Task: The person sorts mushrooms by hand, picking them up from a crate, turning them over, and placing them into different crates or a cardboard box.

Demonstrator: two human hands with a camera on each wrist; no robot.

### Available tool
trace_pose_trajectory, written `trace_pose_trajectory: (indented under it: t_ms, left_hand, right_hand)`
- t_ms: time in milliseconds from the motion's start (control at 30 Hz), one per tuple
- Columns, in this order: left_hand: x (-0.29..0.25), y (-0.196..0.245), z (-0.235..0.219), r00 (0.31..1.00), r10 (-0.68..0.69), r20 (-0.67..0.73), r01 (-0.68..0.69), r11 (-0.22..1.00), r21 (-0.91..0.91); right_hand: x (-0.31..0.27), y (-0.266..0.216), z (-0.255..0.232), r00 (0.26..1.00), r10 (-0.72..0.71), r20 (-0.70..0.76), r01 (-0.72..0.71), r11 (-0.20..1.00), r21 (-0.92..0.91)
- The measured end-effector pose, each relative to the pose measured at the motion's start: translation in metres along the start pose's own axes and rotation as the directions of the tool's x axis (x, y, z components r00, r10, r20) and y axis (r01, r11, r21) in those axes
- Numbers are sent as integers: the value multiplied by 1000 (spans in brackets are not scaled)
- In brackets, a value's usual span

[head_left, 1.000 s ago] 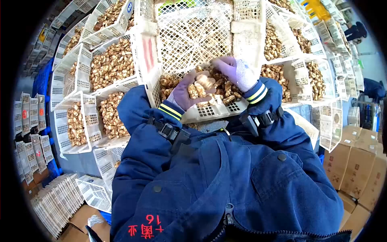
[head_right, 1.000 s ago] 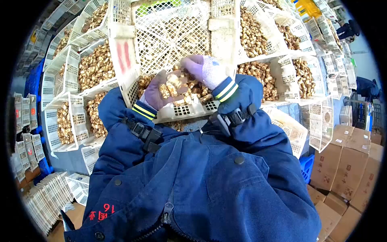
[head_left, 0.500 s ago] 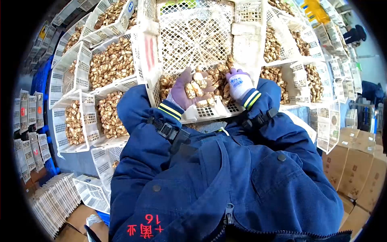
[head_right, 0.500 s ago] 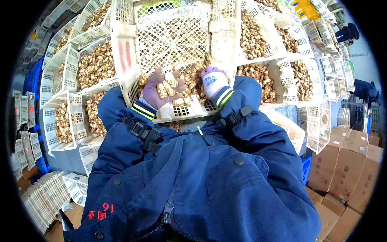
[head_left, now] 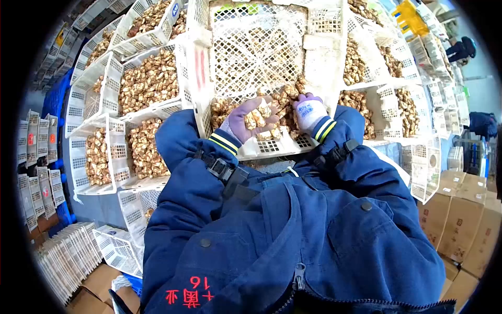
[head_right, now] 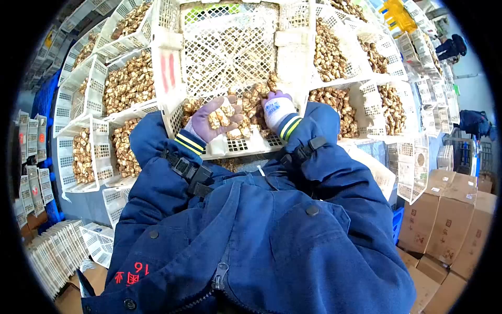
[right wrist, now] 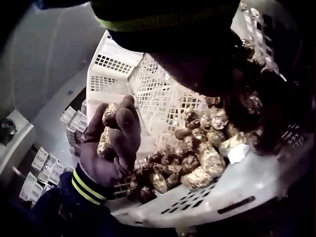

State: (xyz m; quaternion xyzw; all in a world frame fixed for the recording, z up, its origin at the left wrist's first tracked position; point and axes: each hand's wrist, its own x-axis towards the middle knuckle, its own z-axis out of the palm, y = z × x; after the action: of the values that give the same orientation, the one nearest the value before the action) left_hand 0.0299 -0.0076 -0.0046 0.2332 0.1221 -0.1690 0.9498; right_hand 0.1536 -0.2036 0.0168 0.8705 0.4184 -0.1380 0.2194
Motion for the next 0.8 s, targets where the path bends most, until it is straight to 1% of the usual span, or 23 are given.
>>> trace_pose_trajectory:
  t_ms: [33,67,100,167,200,233,300,333,367,400,433,467,500,533,567,600,633,700,733,767,800]
  left_hand:
    - [0,0,2,1000,-1,-26,1,1000,22]
    - [-1,0,4,1000,5,-12,-4,1000,30]
    - [-3,1,6,1000,21,-5,-21,1000,0]
    - [-5,5,10,998,60,9,-60,997,-55]
    - [-8,8,13,991,124,52,-117,986,-118]
    - [-13,14,14,985,172,1,-170,976,-133]
    - [-22,36,15,926,368,83,-364,929,-63]
    - [-26,53,19,873,480,-84,-484,874,-37]
    - [-32,74,25,782,573,-246,-589,808,8]
    - [-47,106,31,784,581,-218,-620,737,-267]
    - [-64,142,33,780,595,-193,-595,612,-521]
    - [-75,173,31,695,674,-250,-701,558,-444]
    - [-85,195,25,595,747,-295,-794,491,-359]
    - [-93,204,9,640,739,-209,-740,521,-425]
    - [-95,206,-4,679,724,-120,-677,555,-483]
    - [-90,190,4,689,711,-140,-674,558,-485]
    - [-81,167,6,665,706,-242,-745,610,-270]
    - [-60,113,26,681,690,-246,-724,684,-84]
    - [-53,94,17,611,777,-152,-784,620,14]
    - [-49,82,8,534,845,-43,-839,535,102]
    - [-54,82,11,620,782,-66,-785,618,-47]
  right_hand:
    - [-2,4,7,998,2,-57,1,998,66]
    - [-1,5,11,998,9,-69,-5,999,54]
    - [-3,4,12,997,14,-82,-10,999,45]
    - [-1,1,7,999,28,-37,-27,999,39]
    - [0,1,11,996,36,-79,-32,998,49]
    - [1,1,14,995,37,-92,-31,998,60]
    - [2,2,19,993,42,-112,-33,996,84]
    - [1,4,21,991,28,-134,-14,995,102]
    - [-1,6,23,981,23,-191,4,990,139]
    - [-3,8,26,969,19,-246,25,984,175]
    - [-6,9,27,954,19,-301,47,976,210]
    - [-7,11,28,943,24,-333,56,972,228]
    - [-6,11,29,944,33,-330,38,978,207]
    - [-4,10,33,943,47,-329,17,982,189]
    - [-1,10,35,943,63,-328,-5,985,174]
    - [3,9,31,957,79,-278,-33,986,164]
    - [6,7,17,983,89,-158,-63,984,164]
    - [7,8,6,985,111,-129,-85,978,193]
    - [16,12,10,990,109,-88,-87,971,224]
    - [19,15,10,987,123,-100,-93,960,264]
    - [20,17,10,990,94,-107,-64,964,257]
